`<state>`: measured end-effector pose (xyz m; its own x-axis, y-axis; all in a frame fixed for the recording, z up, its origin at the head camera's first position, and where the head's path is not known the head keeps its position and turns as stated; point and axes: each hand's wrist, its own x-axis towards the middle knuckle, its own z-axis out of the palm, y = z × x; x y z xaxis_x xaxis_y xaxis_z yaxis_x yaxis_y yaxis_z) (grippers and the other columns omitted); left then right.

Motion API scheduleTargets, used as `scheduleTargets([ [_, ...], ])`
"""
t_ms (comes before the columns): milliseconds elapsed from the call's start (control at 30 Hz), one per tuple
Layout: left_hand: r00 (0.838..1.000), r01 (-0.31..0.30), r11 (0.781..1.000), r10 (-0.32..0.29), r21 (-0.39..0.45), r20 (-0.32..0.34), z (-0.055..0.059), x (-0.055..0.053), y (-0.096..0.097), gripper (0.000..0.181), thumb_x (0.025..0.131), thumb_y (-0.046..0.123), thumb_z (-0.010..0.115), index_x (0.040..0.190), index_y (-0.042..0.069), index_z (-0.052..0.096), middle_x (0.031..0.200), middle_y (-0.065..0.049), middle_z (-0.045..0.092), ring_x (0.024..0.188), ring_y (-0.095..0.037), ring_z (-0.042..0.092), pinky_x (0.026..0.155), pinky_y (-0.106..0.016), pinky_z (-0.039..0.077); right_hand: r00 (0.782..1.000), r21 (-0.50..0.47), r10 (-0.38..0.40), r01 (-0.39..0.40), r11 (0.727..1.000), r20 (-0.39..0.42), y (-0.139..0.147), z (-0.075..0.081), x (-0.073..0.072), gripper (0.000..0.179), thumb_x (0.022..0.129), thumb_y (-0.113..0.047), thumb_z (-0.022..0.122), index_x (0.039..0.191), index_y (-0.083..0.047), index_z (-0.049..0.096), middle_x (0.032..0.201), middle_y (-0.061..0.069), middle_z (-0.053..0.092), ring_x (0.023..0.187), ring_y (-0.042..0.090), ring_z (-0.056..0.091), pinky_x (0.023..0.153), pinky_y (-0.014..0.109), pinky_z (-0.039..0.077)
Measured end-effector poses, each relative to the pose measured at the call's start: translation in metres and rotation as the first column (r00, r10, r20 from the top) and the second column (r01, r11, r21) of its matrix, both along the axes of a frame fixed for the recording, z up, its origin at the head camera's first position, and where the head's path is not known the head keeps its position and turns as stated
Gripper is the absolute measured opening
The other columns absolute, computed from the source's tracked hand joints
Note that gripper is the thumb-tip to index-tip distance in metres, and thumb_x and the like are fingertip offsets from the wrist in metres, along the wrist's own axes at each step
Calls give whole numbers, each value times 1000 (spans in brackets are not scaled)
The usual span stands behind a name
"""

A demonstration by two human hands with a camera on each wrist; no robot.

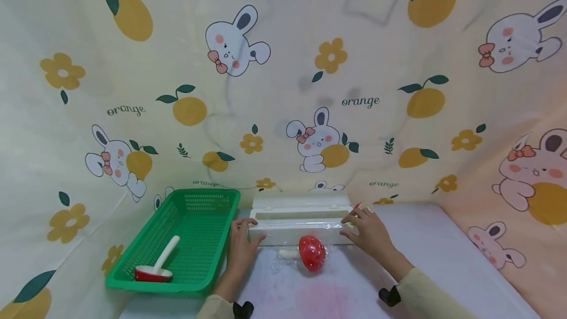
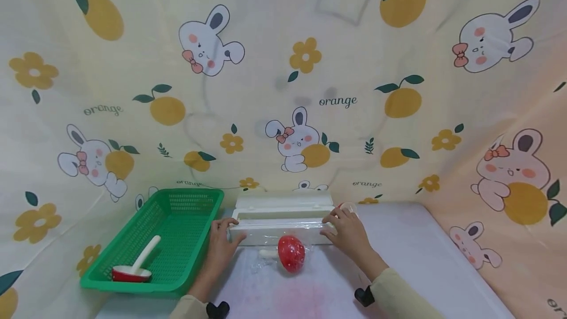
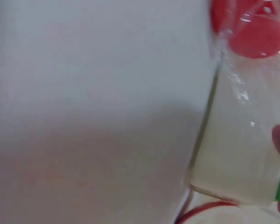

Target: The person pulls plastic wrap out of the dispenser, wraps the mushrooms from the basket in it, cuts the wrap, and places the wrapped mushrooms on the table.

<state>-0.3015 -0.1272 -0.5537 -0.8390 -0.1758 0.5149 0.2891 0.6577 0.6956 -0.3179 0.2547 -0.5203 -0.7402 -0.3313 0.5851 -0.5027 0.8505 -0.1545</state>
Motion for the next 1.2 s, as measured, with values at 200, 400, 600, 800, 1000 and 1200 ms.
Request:
scheduleTargets([
  [200,1000,-8,994,7,-111,-9,0,8,3,33,83,11,94,102,15,67,99,-6,55,87,-21,57,75,-36,48,991,-1,-1,1,1000,-132,-5,-10,1,24,75,-20,100,94,-18,85,99,2,72,95,25,62,81,47,55],
  [400,997,81,983,-79,-164,15,6,18,3,19,90,11,88,100,17,74,87,3,65,70,-6,57,62,-26,46,993,-26,25,-28,999,-114,-8,-7,10,22,76,-11,98,90,-17,82,98,0,71,94,23,61,82,45,54],
  [600,970,242,959,-243,-145,11,6,24,2,18,96,2,79,110,12,75,108,-2,71,90,-20,71,80,-35,60,985,-151,166,-157,976,46,-13,-3,22,29,81,-4,91,91,-23,73,100,-9,70,98,17,66,90,43,58],
  [800,895,447,889,-443,-103,54,4,24,-2,19,102,-2,68,119,8,70,124,-9,73,110,-30,72,94,-47,60,920,-336,358,-290,896,161,-16,-5,36,24,91,-4,84,96,-23,71,106,0,78,103,15,72,91,47,61],
  [1000,809,587,805,-578,-86,110,4,24,-4,19,105,1,65,123,7,67,132,-12,71,118,-30,69,101,-51,57,890,-382,417,-325,865,188,-20,-11,48,19,95,-6,81,97,-23,71,112,2,78,107,15,73,93,47,62],
  [1200,738,674,725,-659,-140,145,3,28,-2,17,101,-2,67,115,8,66,135,-14,70,128,-34,65,104,-55,55,865,-429,460,-344,835,202,-25,-17,55,10,100,-12,77,102,-22,74,113,1,79,110,18,74,100,38,58],
])
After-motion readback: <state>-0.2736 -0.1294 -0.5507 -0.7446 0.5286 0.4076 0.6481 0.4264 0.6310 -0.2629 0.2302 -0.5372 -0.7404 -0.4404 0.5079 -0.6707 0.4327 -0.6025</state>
